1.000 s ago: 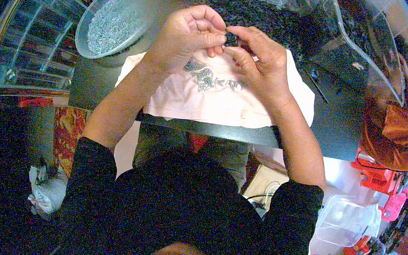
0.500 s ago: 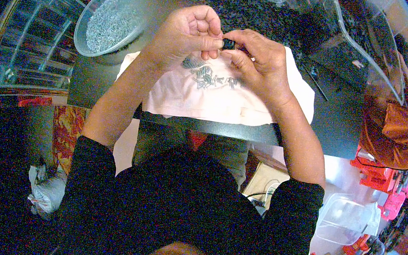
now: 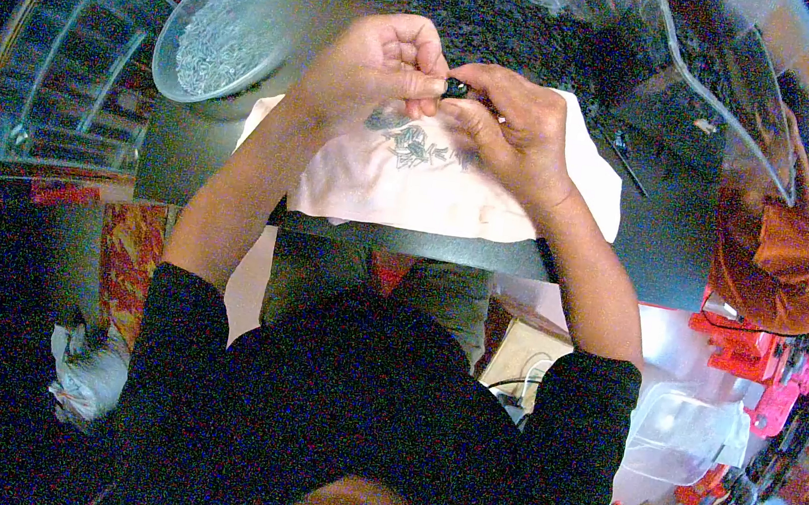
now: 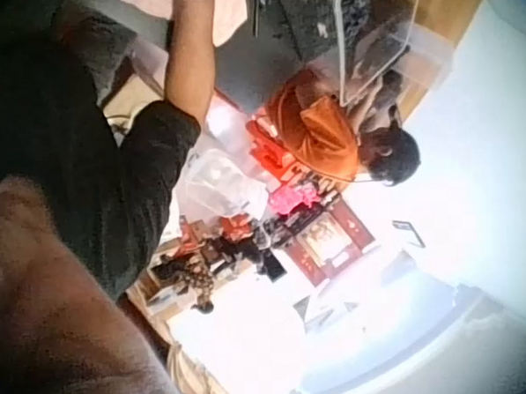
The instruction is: The person assembles plastic cord locks by picking up components from the table and fitting them together by hand.
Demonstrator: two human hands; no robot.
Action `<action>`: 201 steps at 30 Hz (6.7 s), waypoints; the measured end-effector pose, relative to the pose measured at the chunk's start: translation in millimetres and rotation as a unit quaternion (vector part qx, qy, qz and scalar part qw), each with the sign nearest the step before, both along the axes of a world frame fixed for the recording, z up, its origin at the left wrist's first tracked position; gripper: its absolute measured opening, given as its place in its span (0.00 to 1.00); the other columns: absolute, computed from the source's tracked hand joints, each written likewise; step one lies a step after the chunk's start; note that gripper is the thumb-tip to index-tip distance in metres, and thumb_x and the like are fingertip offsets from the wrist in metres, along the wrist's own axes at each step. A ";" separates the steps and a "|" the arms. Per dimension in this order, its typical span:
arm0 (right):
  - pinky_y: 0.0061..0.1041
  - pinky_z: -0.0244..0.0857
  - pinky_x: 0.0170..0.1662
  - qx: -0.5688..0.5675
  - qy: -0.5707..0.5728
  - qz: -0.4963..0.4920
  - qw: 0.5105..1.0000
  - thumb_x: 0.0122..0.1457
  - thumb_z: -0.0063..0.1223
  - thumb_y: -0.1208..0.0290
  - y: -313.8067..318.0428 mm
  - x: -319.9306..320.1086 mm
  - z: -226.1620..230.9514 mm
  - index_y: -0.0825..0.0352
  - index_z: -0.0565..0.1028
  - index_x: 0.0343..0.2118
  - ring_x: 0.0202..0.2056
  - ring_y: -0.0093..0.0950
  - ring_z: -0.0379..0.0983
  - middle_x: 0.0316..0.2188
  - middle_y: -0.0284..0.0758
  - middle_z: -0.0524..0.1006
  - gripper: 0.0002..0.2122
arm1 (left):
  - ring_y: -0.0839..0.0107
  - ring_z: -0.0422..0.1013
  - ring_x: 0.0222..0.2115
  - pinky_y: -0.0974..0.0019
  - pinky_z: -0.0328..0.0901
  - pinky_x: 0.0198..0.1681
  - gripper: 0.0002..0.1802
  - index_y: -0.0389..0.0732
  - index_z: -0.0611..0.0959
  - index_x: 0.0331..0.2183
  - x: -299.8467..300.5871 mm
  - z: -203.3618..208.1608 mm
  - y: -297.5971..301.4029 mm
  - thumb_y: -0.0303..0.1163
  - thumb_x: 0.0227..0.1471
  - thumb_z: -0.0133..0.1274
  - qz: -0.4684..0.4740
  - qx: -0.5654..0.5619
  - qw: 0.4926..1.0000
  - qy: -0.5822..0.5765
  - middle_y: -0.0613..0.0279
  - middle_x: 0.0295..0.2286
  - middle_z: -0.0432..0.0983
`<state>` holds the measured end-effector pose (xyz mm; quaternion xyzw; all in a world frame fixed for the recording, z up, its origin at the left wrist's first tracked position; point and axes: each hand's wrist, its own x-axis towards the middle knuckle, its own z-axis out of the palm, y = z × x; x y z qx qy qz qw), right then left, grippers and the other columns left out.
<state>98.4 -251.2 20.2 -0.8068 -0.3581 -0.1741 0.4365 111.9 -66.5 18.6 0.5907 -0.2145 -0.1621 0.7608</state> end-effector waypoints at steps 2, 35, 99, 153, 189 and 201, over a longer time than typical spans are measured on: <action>0.22 0.64 0.24 0.000 -0.006 -0.008 1.000 0.43 0.56 0.74 -0.1 -1.5 -1.1 0.69 0.73 0.29 0.21 0.28 0.71 0.23 0.38 0.75 0.09 | 0.77 0.69 0.20 0.76 0.65 0.23 0.09 0.39 0.70 0.23 0.4 0.5 -0.6 0.26 0.40 0.55 -0.007 -0.003 1.000 0.002 0.64 0.21 0.71; 0.19 0.66 0.31 -0.167 -0.293 -0.452 0.826 0.48 0.54 0.75 -162.2 70.1 95.9 0.69 0.74 0.36 0.27 0.22 0.72 0.27 0.34 0.76 0.11 | 0.62 0.70 0.25 0.62 0.64 0.29 0.05 0.38 0.77 0.25 26.2 -21.2 1.2 0.29 0.41 0.52 0.303 0.414 0.769 -0.381 0.57 0.22 0.71; 0.17 0.63 0.17 0.212 0.361 0.027 0.908 0.47 0.46 0.82 -9.5 23.1 -9.3 0.74 0.68 0.33 0.16 0.17 0.67 0.16 0.32 0.71 0.08 | 0.74 0.64 0.21 0.75 0.59 0.25 0.03 0.31 0.75 0.24 -3.7 2.8 -39.7 0.16 0.40 0.50 0.208 0.311 0.859 -0.350 0.60 0.21 0.67; 0.27 0.63 0.22 -0.176 -0.068 -0.165 0.968 0.33 0.51 0.71 -34.3 54.3 -26.1 0.67 0.71 0.13 0.23 0.31 0.69 0.19 0.36 0.69 0.05 | 0.78 0.60 0.23 0.79 0.57 0.25 0.02 0.31 0.70 0.28 -20.3 -4.5 -46.7 0.18 0.47 0.45 0.169 0.329 0.910 -0.189 0.62 0.24 0.63; 0.33 0.61 0.26 0.030 -0.064 -0.158 0.985 0.36 0.49 0.74 -25.8 46.3 -14.3 0.68 0.66 0.18 0.26 0.37 0.66 0.23 0.38 0.64 0.06 | 0.78 0.61 0.19 0.77 0.58 0.21 0.03 0.31 0.72 0.25 -20.6 3.0 -50.0 0.20 0.49 0.44 0.176 0.356 0.889 -0.228 0.60 0.23 0.66; 0.32 0.61 0.26 0.069 -0.073 -0.149 0.984 0.39 0.47 0.76 -22.5 45.2 -14.2 0.69 0.63 0.18 0.25 0.37 0.65 0.21 0.39 0.64 0.05 | 0.80 0.53 0.17 0.77 0.49 0.19 0.11 0.36 0.64 0.20 -17.4 -1.8 -40.5 0.26 0.53 0.37 0.186 0.329 0.911 -0.164 0.66 0.18 0.57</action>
